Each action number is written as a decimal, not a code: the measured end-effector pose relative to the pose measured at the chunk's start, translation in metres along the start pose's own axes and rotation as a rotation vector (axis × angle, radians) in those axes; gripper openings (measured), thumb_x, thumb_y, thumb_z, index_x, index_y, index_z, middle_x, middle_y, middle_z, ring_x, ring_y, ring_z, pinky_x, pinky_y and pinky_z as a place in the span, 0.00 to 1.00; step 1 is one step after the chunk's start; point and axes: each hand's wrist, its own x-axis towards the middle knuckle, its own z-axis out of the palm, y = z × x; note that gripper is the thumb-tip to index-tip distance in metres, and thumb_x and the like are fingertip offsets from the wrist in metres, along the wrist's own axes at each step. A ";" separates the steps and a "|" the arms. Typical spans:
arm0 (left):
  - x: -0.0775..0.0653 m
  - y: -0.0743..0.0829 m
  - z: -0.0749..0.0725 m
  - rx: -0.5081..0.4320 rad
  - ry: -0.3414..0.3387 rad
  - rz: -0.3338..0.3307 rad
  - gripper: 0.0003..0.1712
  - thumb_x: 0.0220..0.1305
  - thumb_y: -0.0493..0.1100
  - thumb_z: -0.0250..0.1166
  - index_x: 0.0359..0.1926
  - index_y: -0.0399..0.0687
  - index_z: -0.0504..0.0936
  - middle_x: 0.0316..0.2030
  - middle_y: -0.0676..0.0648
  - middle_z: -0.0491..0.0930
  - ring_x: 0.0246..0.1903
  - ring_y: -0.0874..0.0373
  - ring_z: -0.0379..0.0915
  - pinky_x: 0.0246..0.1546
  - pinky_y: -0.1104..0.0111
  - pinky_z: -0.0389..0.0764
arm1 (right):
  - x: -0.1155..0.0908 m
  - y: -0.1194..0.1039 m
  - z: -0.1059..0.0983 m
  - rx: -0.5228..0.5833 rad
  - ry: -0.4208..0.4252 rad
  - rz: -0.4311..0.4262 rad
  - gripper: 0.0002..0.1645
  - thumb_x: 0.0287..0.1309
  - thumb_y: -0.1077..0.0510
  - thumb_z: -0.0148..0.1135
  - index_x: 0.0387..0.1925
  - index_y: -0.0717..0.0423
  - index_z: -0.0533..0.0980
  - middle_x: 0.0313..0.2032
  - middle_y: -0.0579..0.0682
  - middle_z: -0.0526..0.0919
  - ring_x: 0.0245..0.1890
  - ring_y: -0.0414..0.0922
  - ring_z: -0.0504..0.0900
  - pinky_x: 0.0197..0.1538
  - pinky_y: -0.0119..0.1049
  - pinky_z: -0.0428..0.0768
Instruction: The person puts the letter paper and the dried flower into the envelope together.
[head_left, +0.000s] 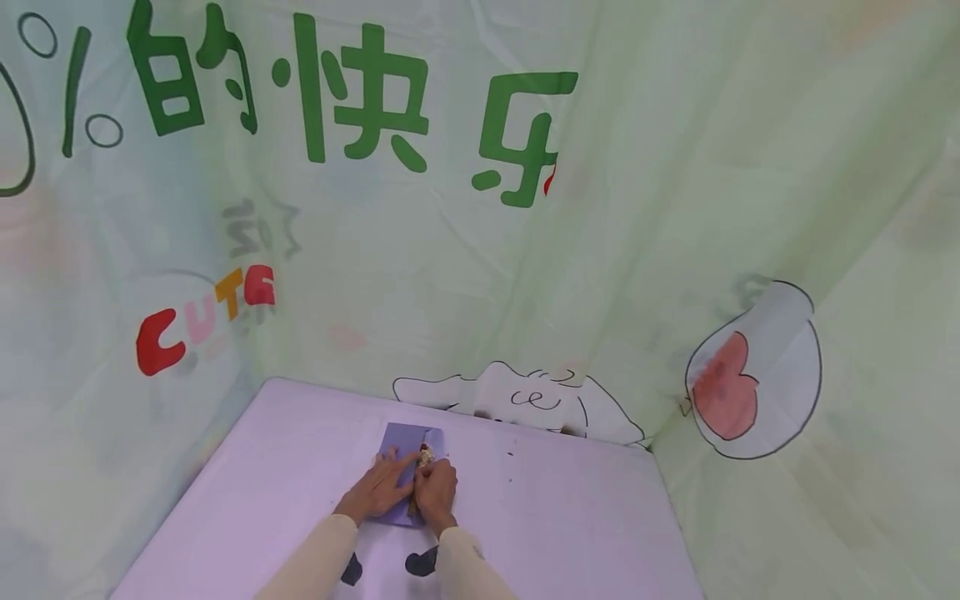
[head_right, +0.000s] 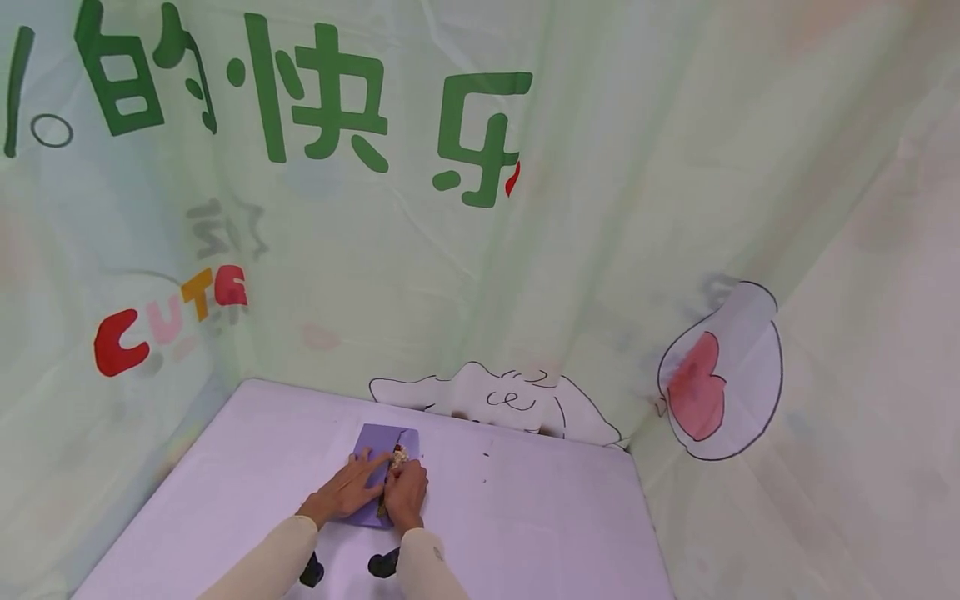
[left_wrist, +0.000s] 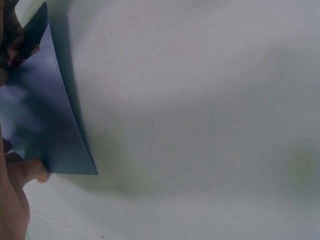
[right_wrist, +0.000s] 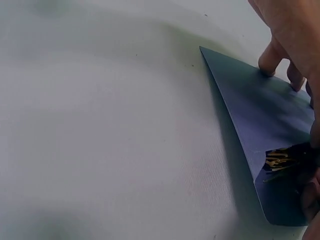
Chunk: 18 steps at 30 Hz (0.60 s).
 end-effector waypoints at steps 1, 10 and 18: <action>0.001 -0.007 0.004 0.000 0.008 0.016 0.36 0.82 0.68 0.51 0.84 0.68 0.63 0.80 0.20 0.58 0.81 0.19 0.50 0.77 0.28 0.59 | -0.001 -0.003 -0.001 0.032 0.003 -0.003 0.09 0.47 0.65 0.74 0.17 0.54 0.86 0.17 0.45 0.83 0.20 0.44 0.81 0.25 0.41 0.78; -0.011 0.022 -0.015 -0.024 0.001 -0.018 0.37 0.80 0.66 0.56 0.83 0.65 0.66 0.79 0.17 0.59 0.78 0.13 0.52 0.72 0.23 0.62 | 0.002 -0.013 -0.012 0.123 0.000 -0.132 0.12 0.42 0.68 0.70 0.11 0.52 0.82 0.11 0.42 0.77 0.16 0.37 0.70 0.20 0.37 0.68; -0.008 0.019 -0.015 0.020 0.016 0.008 0.34 0.79 0.58 0.59 0.80 0.61 0.69 0.76 0.15 0.62 0.73 0.10 0.58 0.66 0.21 0.68 | 0.008 -0.005 -0.005 0.152 -0.082 -0.087 0.10 0.39 0.70 0.69 0.19 0.55 0.90 0.14 0.43 0.83 0.19 0.34 0.72 0.23 0.31 0.70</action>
